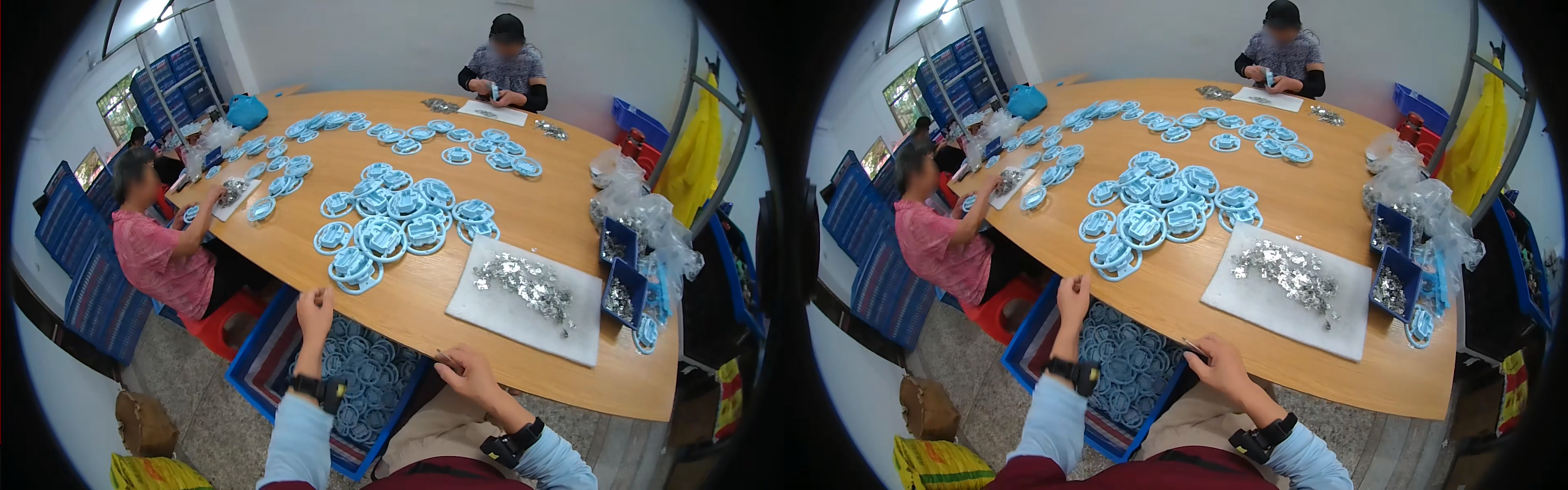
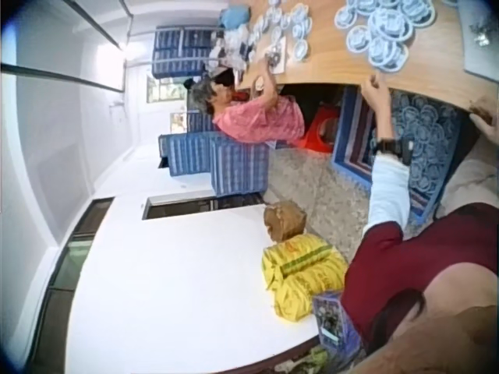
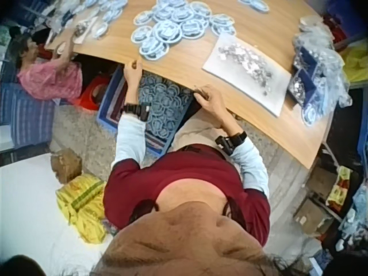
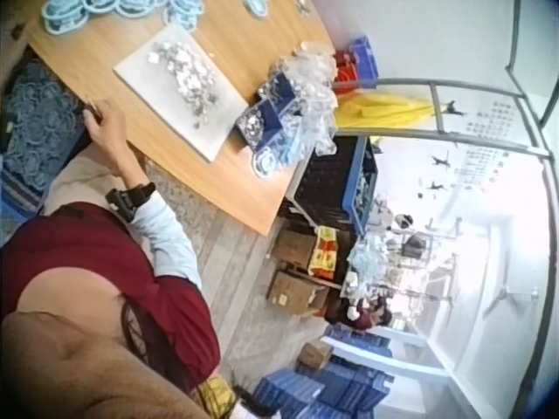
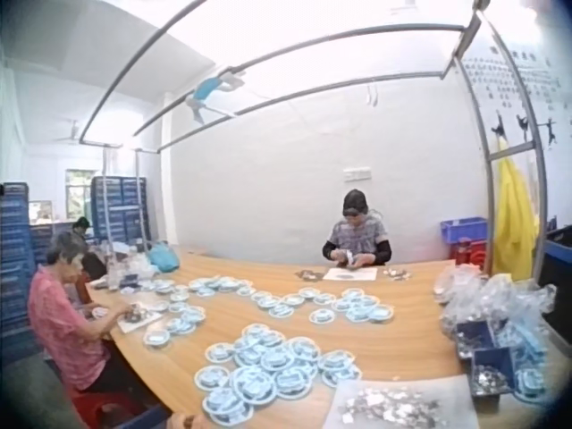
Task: Assembling small metal components onto circular blue plastic frames at a workstation.
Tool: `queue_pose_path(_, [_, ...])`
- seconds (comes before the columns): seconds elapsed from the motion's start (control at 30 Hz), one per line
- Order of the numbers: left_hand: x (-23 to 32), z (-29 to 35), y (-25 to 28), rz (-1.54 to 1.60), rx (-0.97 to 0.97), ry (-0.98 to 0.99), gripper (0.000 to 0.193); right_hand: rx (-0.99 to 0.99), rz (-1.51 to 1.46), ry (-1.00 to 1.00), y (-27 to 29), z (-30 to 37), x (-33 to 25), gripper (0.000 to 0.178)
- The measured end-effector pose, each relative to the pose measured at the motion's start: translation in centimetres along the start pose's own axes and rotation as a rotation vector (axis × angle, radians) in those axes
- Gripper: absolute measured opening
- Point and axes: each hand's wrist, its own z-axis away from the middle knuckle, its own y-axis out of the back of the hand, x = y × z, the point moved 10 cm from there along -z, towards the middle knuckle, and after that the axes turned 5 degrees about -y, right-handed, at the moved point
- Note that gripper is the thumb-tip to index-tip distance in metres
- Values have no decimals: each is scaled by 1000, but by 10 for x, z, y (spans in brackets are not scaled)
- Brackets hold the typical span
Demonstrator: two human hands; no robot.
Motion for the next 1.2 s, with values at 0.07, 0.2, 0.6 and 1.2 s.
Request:
queue_pose_path(0.07, [1, -28, -26, -121, -100, 81, 42, 38, 34, 96, 8, 6, -6, 18])
queue_pose_path(0.2, [-40, -48, -64, -216, -324, 342, 52, 146, 4, 106, 25, 16, -9, 16])
queue_pose_path(0.6, [-32, -44, -97, 626, -59, 538, 17, 451, 93, -200, 144, 8, 61, 14])
queue_pose_path(1.2, [8, -13, -103, 978, 117, 568, 16, 381, 603, -73, 84, -111, 33, 16])
